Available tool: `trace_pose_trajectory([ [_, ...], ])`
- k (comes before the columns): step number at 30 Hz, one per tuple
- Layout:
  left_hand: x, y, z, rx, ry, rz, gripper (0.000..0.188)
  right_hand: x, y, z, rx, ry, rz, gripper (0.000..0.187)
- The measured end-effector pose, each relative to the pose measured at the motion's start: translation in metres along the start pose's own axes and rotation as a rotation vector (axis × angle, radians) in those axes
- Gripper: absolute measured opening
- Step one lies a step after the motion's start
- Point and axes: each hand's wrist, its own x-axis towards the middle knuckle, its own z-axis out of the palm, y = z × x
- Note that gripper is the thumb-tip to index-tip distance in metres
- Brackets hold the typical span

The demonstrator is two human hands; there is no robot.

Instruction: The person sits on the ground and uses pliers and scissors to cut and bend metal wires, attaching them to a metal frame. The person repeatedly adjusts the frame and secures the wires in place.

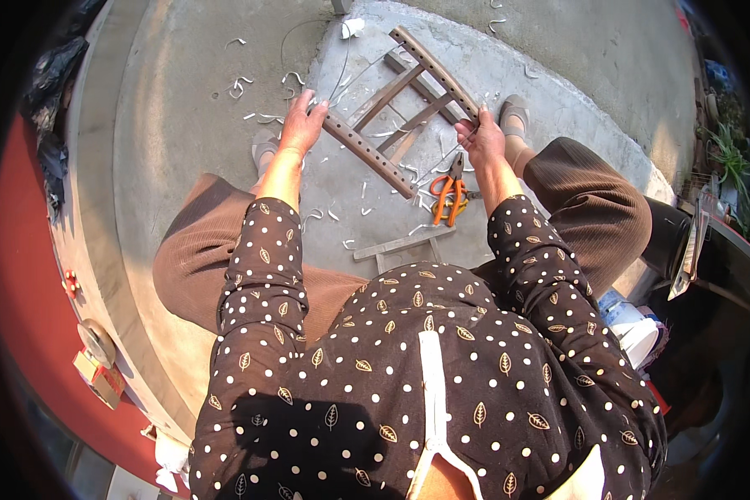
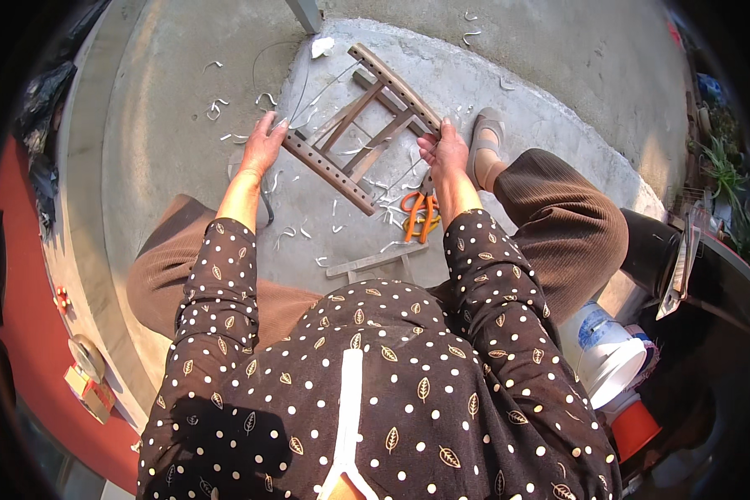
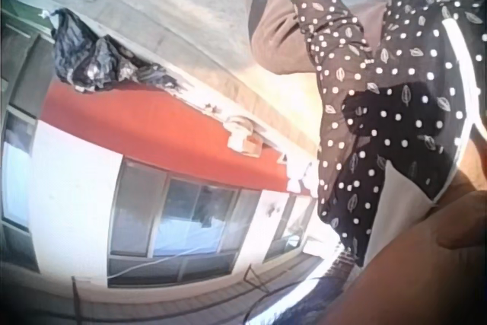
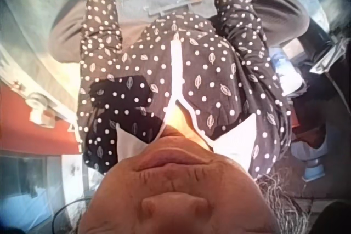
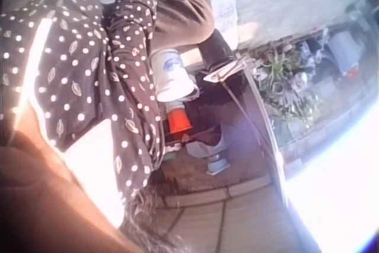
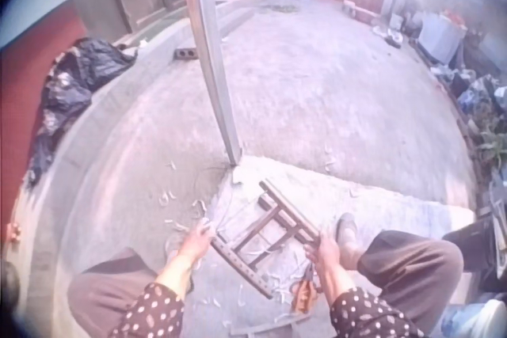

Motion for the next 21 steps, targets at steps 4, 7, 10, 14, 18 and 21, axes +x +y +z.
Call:
trace_pose_trajectory([
  [4,-0.007,-0.007,0.007,-0.088,-0.198,-0.093,0.041,0.007,-0.006,0.000,-0.019,-0.006,-0.026,0.030],
  [7,-0.030,-0.021,0.018,-0.202,-0.166,-0.234,0.047,0.019,-0.021,0.012,-0.065,-0.067,-0.050,0.025],
  [10,-0.070,-0.002,0.023,-0.388,-0.117,-0.375,0.043,0.038,-0.042,0.038,-0.162,-0.184,-0.093,0.025],
  [14,-0.111,0.021,0.050,-0.490,-0.057,-0.476,0.033,0.049,-0.066,0.070,-0.448,-0.400,-0.280,0.050],
  [18,-0.129,0.052,0.080,-0.535,-0.038,-0.496,0.025,0.076,-0.069,0.056,-0.971,-0.142,-0.698,0.066],
  [21,-0.119,0.032,0.074,-0.465,-0.155,-0.499,0.028,0.032,-0.051,0.044,-0.967,0.186,-0.876,0.062],
])
